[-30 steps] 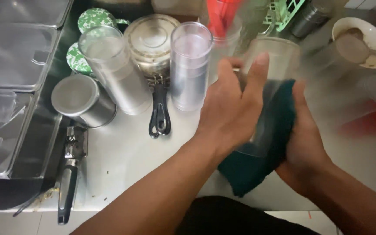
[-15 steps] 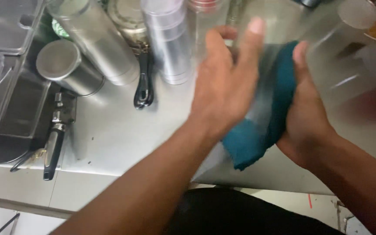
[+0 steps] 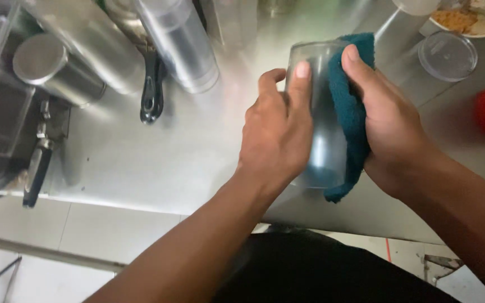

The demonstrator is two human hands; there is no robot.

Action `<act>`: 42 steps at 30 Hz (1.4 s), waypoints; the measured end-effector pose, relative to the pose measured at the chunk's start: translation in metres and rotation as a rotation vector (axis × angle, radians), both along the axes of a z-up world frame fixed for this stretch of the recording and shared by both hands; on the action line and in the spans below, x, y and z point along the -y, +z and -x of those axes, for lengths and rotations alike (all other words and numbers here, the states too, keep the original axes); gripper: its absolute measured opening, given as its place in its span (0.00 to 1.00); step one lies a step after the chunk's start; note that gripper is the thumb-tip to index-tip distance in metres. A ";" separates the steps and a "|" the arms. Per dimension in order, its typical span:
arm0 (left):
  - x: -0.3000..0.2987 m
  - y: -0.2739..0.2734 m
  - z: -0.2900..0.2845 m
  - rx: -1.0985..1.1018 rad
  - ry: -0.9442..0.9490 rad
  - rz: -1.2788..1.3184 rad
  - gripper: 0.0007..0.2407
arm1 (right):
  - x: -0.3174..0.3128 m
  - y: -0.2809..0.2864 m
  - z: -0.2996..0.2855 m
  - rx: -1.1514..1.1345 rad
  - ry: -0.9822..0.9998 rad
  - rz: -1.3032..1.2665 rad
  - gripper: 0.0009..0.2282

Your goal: Wiping and drying a tall drinking glass with a green cloth.

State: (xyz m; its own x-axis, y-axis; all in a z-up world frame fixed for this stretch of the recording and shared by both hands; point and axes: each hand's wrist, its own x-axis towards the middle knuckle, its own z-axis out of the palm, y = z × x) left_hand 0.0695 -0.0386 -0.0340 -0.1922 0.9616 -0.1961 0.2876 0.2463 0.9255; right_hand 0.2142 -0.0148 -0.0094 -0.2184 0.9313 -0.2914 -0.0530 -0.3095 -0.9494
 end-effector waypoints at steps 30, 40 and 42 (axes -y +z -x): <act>-0.021 0.022 -0.039 -0.141 0.139 -0.199 0.36 | -0.005 0.005 -0.025 -0.258 0.160 -0.033 0.30; -0.012 0.013 -0.022 -0.049 0.066 -0.153 0.41 | 0.007 -0.007 -0.010 -0.162 0.114 0.107 0.30; -0.004 0.009 -0.019 -0.261 0.004 -0.251 0.43 | 0.006 0.009 -0.001 -0.196 0.070 0.082 0.31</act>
State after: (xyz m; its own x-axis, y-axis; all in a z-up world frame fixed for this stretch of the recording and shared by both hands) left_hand 0.0885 -0.0345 -0.0247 -0.2081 0.9728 0.1022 0.5218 0.0220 0.8528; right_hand 0.2156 -0.0210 -0.0008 -0.3412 0.8871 -0.3109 -0.2098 -0.3943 -0.8947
